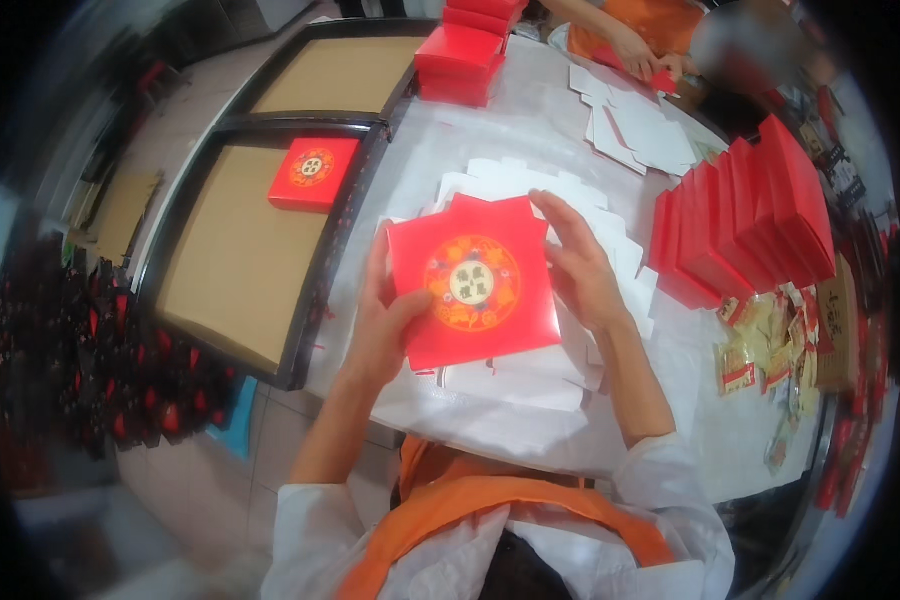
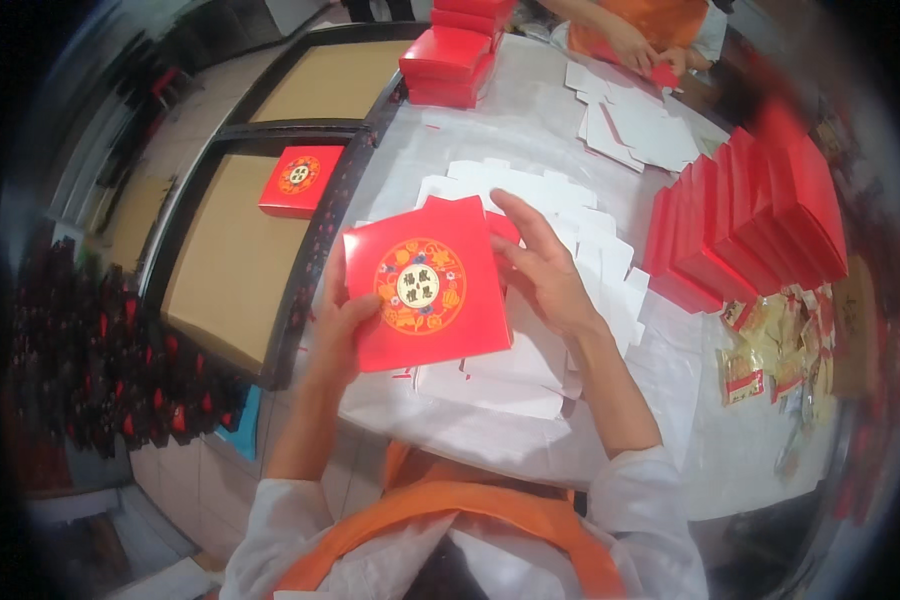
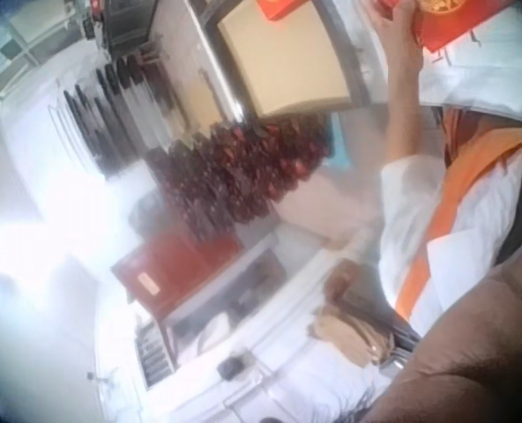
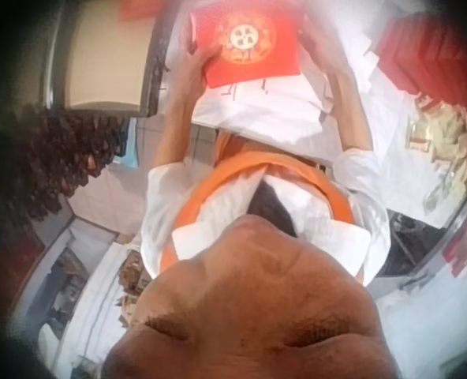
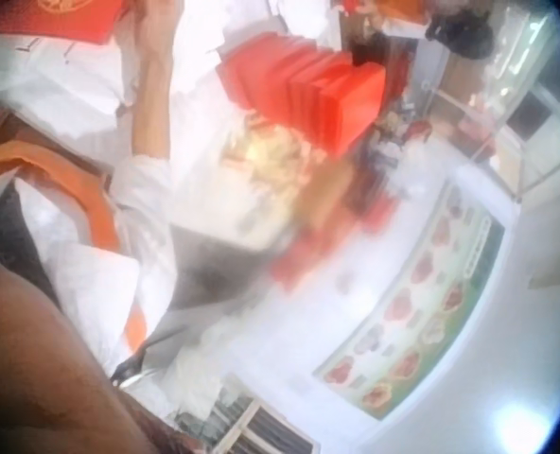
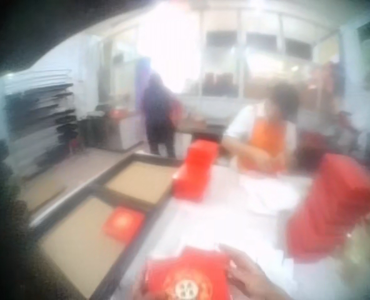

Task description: The person places red decorative boxes into a black tray and then moves to the floor to assemble a cardboard frame. They attach black plastic strips to the edges of a flat cardboard sheet to form a rectangular frame.

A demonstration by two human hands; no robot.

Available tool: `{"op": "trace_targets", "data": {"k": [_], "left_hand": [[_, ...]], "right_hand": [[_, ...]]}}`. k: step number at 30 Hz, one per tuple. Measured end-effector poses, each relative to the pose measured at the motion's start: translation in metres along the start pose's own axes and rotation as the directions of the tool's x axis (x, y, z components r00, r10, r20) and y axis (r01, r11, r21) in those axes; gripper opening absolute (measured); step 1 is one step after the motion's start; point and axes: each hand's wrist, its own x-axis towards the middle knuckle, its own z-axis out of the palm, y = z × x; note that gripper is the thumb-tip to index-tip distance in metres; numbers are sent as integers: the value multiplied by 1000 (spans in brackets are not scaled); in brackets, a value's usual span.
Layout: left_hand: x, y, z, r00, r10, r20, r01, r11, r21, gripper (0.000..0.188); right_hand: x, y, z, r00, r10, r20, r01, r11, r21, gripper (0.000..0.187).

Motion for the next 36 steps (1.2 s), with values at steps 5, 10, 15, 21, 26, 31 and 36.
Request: {"op": "trace_targets", "data": {"k": [5, 10, 15, 21, 26, 31, 36], "left_hand": [[11, 13, -1, 993, 101, 63, -109, 984, 140, 82], [9, 16, 2, 991, 135, 16, -136, 989, 64, 78], [-13, 0, -15, 971, 185, -153, -139, 953, 269, 64], [-17, 12, -28, 811, 278, -515, -264, 959, 102, 50], [-17, 79, -121, 740, 353, -572, -270, 935, 228, 51], [-1, 73, -209, 759, 189, -623, -10, 960, 279, 51], [45, 21, -240, 728, 264, -633, 145, 843, 518, 57]], "right_hand": [[-10, -5, 17, 966, 256, -42, -246, 954, 173, 65], [-4, 9, 28, 999, -32, -35, 30, 998, -52, 72], [12, 16, 59, 980, -71, -184, 113, 966, 232, 71], [20, 28, 121, 986, -135, -94, 153, 962, 226, 72], [19, 15, 88, 999, -20, 48, 11, 985, 174, 46], [25, 31, 5, 957, -284, -51, 199, 777, -597, 54], [29, 39, -17, 992, -122, 20, 73, 442, -894, 69]]}}
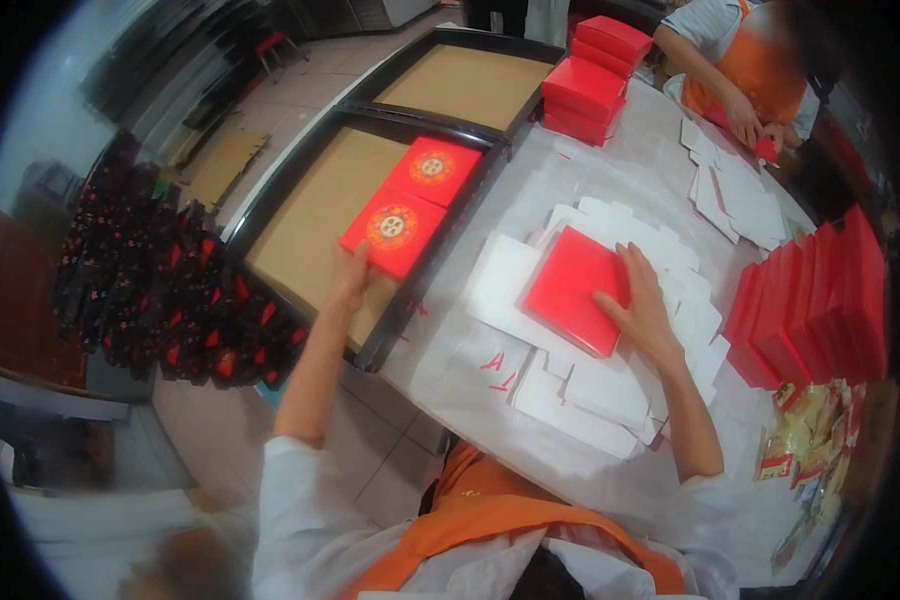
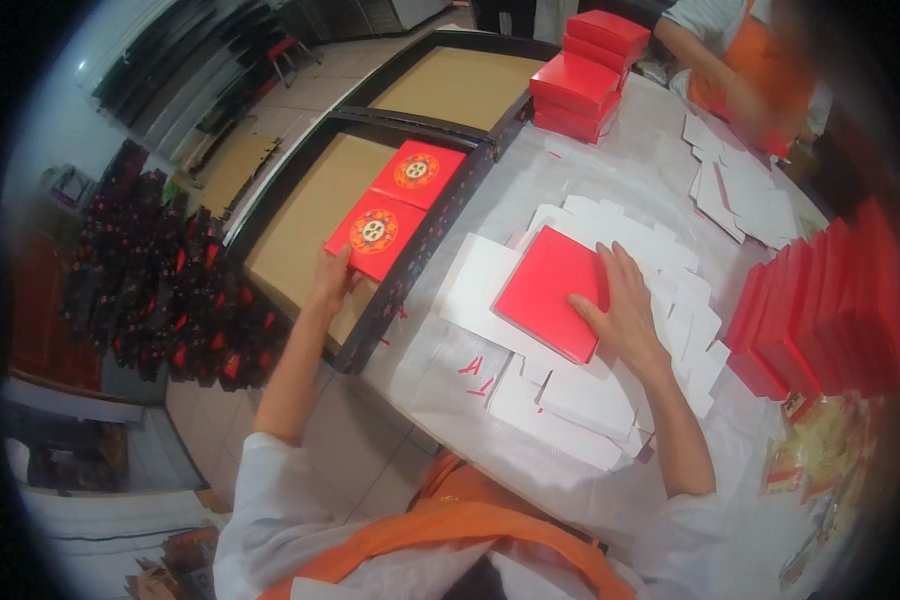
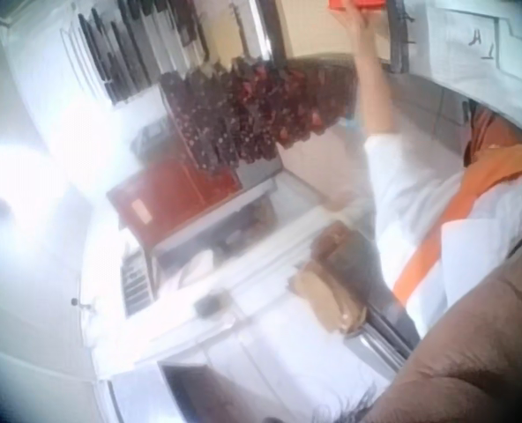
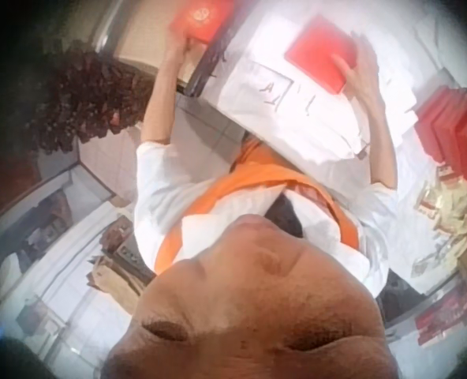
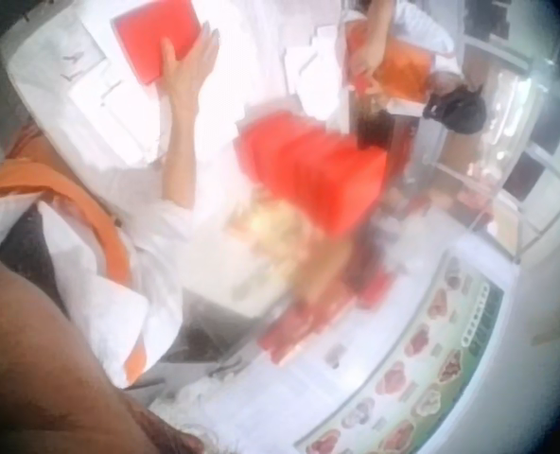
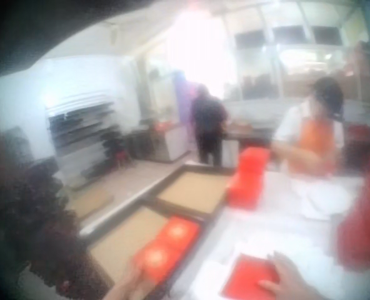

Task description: The person places red decorative boxes into a black tray and then moves to the floor to assemble a cardboard frame. They attach black plastic strips to the edges of a flat cardboard sheet to form a rectangular frame.

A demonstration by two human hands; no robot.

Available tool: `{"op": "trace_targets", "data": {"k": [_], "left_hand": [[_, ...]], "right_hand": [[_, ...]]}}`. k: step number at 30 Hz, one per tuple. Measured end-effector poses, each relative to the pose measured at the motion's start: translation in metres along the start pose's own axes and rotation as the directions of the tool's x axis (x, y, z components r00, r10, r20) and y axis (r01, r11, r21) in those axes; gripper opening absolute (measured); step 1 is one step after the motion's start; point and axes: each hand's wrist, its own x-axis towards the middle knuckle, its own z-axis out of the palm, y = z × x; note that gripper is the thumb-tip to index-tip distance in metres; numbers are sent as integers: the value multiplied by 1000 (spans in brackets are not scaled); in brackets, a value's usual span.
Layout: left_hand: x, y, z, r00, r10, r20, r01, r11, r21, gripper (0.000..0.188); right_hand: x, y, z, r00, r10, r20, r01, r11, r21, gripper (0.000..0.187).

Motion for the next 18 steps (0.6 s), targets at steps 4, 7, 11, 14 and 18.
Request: {"op": "trace_targets", "data": {"k": [4, 7, 11, 14, 18], "left_hand": [[-14, -1, 14, 931, 364, -30, -324, 861, 391, 55], [-87, 50, 59, 913, 400, 83, -401, 837, 371, 50], [-207, 35, 104, 676, -212, 706, 376, 923, -83, 41], [-222, 21, 137, 746, -110, 657, 378, 882, -281, 39], [-226, 19, 136, 785, -166, 597, 401, 870, -286, 37]], "right_hand": [[4, 8, -4, 995, 98, 14, -99, 991, 86, 67], [-2, 41, -6, 989, 135, -55, -140, 985, -101, 57], [-2, 21, 4, 987, 155, -37, -151, 983, 109, 44], [-16, 4, 14, 960, 276, 41, -272, 895, 354, 37], [-34, -20, 13, 965, 234, 122, -242, 601, 762, 36]]}}
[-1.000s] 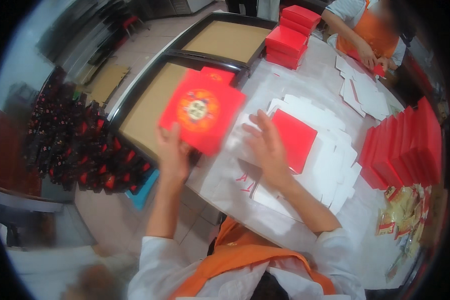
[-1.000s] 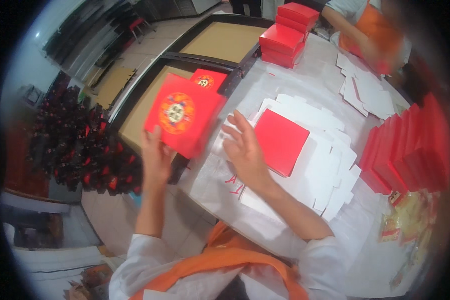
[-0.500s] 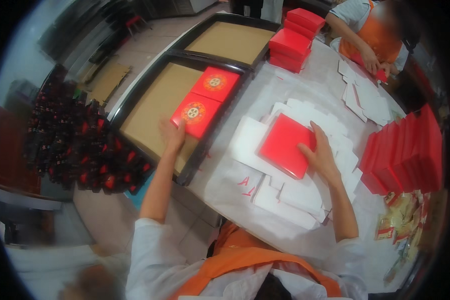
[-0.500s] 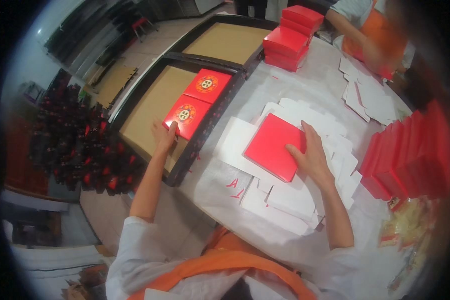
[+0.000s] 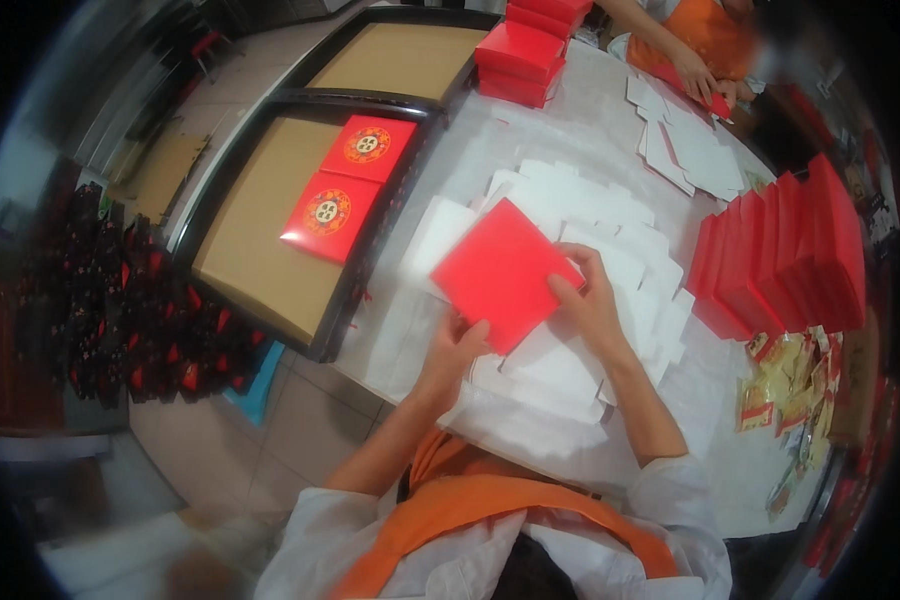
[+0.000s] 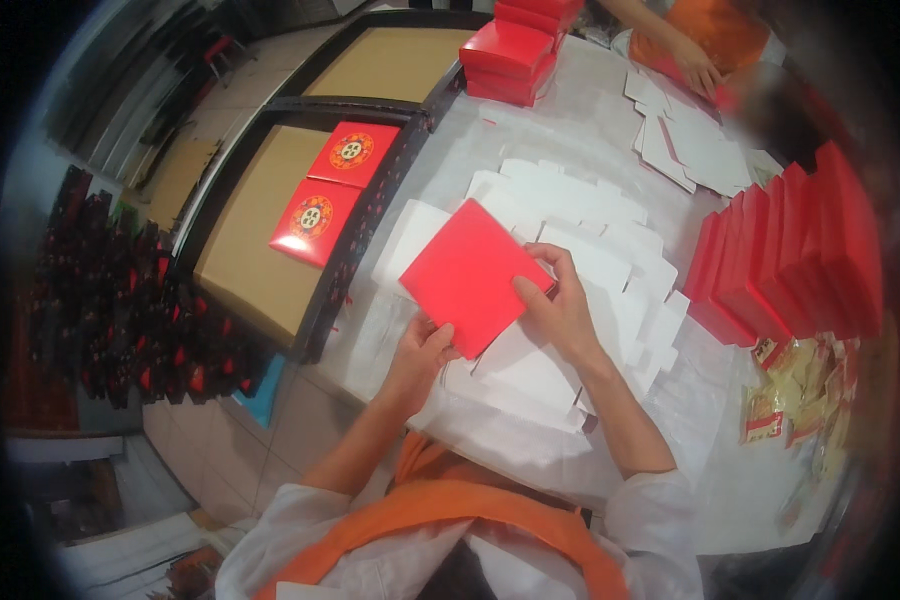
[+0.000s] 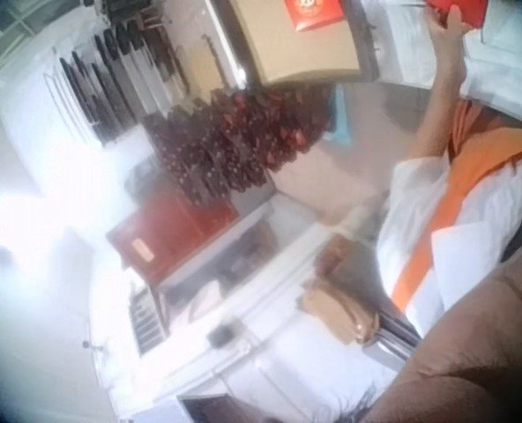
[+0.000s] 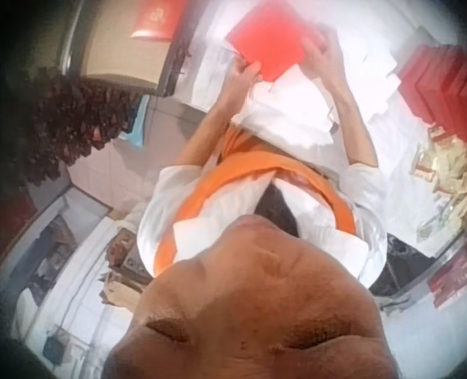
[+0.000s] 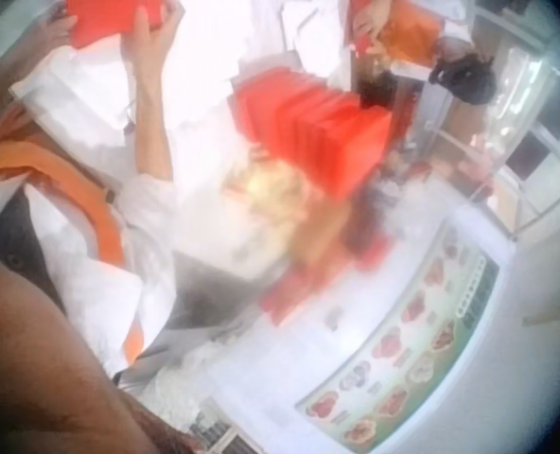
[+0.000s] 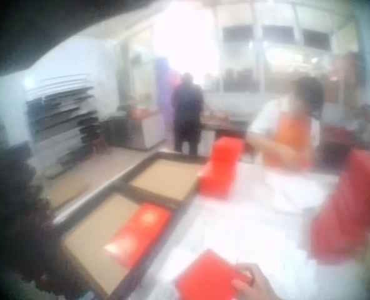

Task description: The person places red decorative boxes into a black tray and then moves to the floor to assemble a cardboard frame. They attach black plastic strips to the edges of a flat cardboard sheet to form a rectangular frame.

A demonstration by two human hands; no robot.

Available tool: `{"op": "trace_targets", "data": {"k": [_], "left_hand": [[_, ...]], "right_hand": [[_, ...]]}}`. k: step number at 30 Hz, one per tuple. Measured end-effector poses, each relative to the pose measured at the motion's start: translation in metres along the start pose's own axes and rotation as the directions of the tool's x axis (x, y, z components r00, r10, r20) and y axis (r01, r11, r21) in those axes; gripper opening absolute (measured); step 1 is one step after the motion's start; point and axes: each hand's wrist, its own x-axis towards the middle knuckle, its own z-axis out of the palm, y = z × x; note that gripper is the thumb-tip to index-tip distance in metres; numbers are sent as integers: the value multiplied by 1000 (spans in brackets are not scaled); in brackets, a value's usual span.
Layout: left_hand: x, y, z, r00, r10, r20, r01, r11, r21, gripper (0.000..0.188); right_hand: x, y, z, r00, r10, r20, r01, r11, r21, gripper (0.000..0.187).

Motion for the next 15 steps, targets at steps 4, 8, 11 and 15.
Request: {"op": "trace_targets", "data": {"k": [4, 8, 11, 15], "left_hand": [[-9, 5, -7, 973, 229, 5, -225, 950, 217, 37], [1, 31, -30, 283, 902, 325, -647, -70, 759, 42], [5, 45, -50, 99, 844, 527, -553, -394, 734, 34], [0, 52, -55, 124, 796, 593, -533, -451, 716, 43]], "right_hand": [[-3, 6, 2, 973, -231, 23, 230, 972, 37, 44], [-10, -30, 7, 977, 76, 199, -188, 744, 641, 58], [-21, -52, 13, 933, 107, 343, -314, 708, 633, 62], [-17, -40, 23, 958, 86, 274, -201, 883, 425, 68]]}}
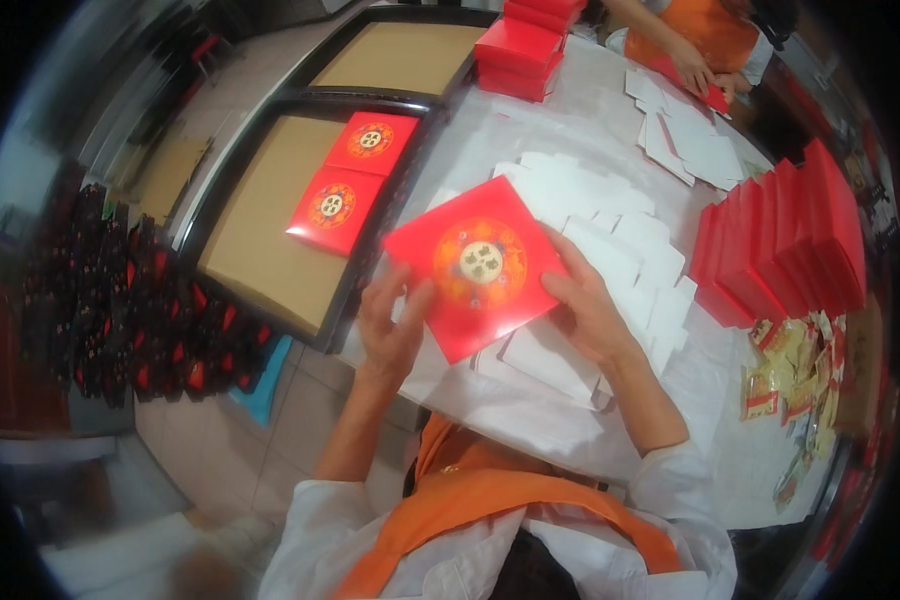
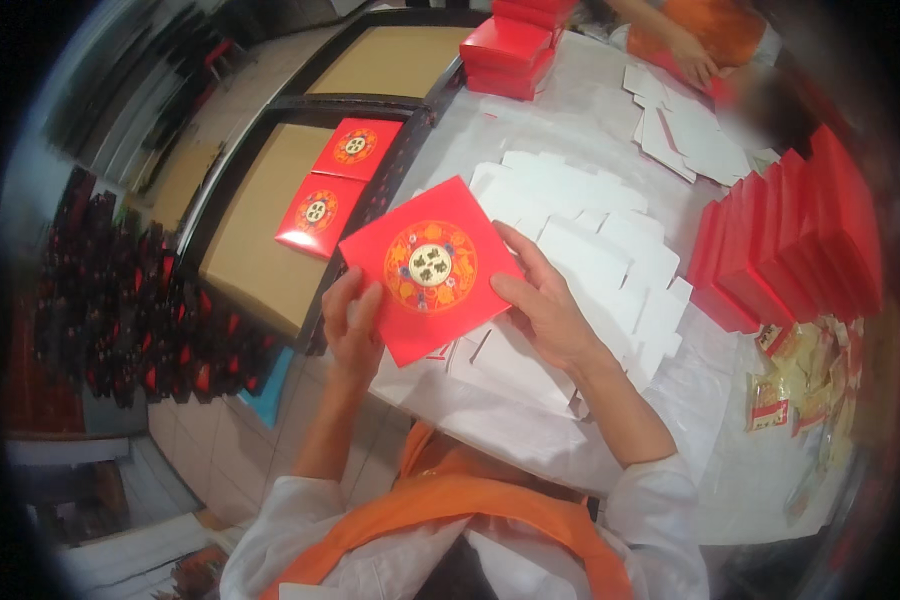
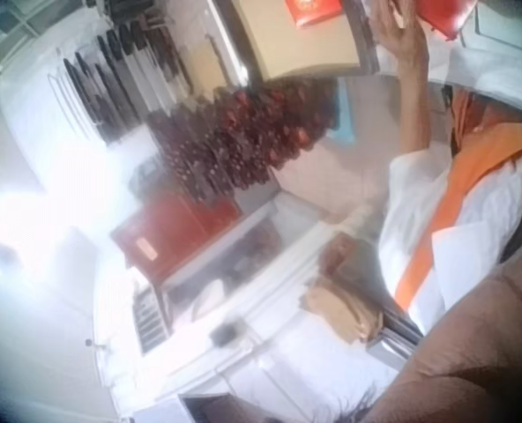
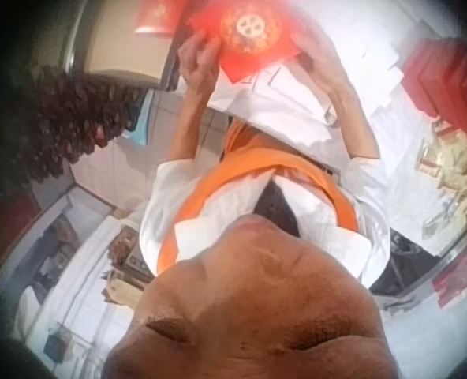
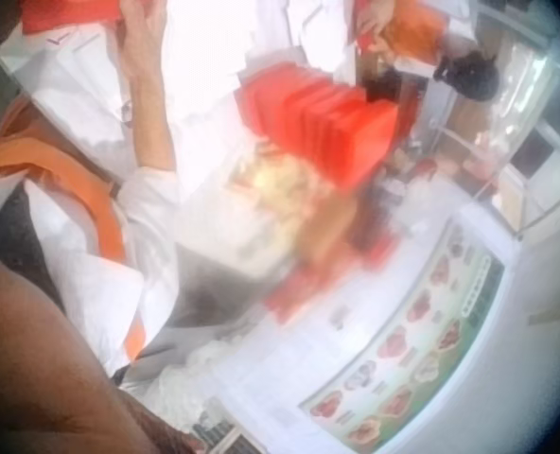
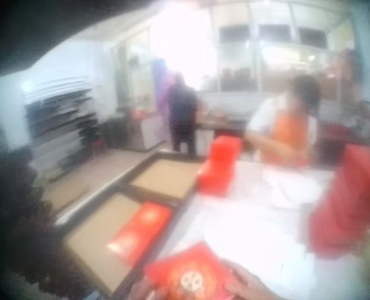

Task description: The person places red decorative boxes into a black tray and then moves to the floor to assemble a cardboard frame. They attach black plastic strips to the edges of a flat cardboard sheet to form a rectangular frame.

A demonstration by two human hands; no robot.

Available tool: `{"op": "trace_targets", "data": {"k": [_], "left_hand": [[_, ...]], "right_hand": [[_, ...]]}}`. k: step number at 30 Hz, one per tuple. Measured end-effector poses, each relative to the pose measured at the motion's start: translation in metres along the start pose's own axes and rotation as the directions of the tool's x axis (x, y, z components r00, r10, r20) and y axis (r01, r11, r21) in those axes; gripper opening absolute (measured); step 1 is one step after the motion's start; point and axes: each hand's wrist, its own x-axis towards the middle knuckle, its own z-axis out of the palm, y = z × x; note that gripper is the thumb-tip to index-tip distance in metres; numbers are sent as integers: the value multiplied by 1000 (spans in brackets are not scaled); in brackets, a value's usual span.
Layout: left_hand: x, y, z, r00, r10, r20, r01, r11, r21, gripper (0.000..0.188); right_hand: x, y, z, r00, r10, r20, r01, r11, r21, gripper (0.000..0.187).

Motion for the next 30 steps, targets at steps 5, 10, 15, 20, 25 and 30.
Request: {"op": "trace_targets", "data": {"k": [5, 10, 15, 20, 25, 30], "left_hand": [[-7, 17, -13, 335, -818, 468, 682, -132, -720, 44], [17, 52, -16, 87, -787, 611, 556, -470, -685, 52], [15, 5, -50, 369, -758, 539, 554, -286, -782, 62], [29, -4, -66, 452, -551, 701, 824, -42, -565, 73], [13, -29, -77, 339, -698, 631, 701, -260, -664, 66], [12, 9, -75, 142, -953, 267, 601, -131, -788, 68]], "right_hand": [[15, 7, 16, 991, -107, -76, 109, 994, 21, 73], [24, 57, 47, 958, -271, -97, 273, 962, 11, 71], [6, 37, 27, 997, 22, 79, -38, 980, 198, 73], [-2, 22, 20, 965, 117, 234, 13, 872, -489, 68], [12, 22, 36, 981, 196, 6, -195, 977, -88, 57], [45, 40, 86, 985, 171, -8, -168, 973, 160, 52]]}}
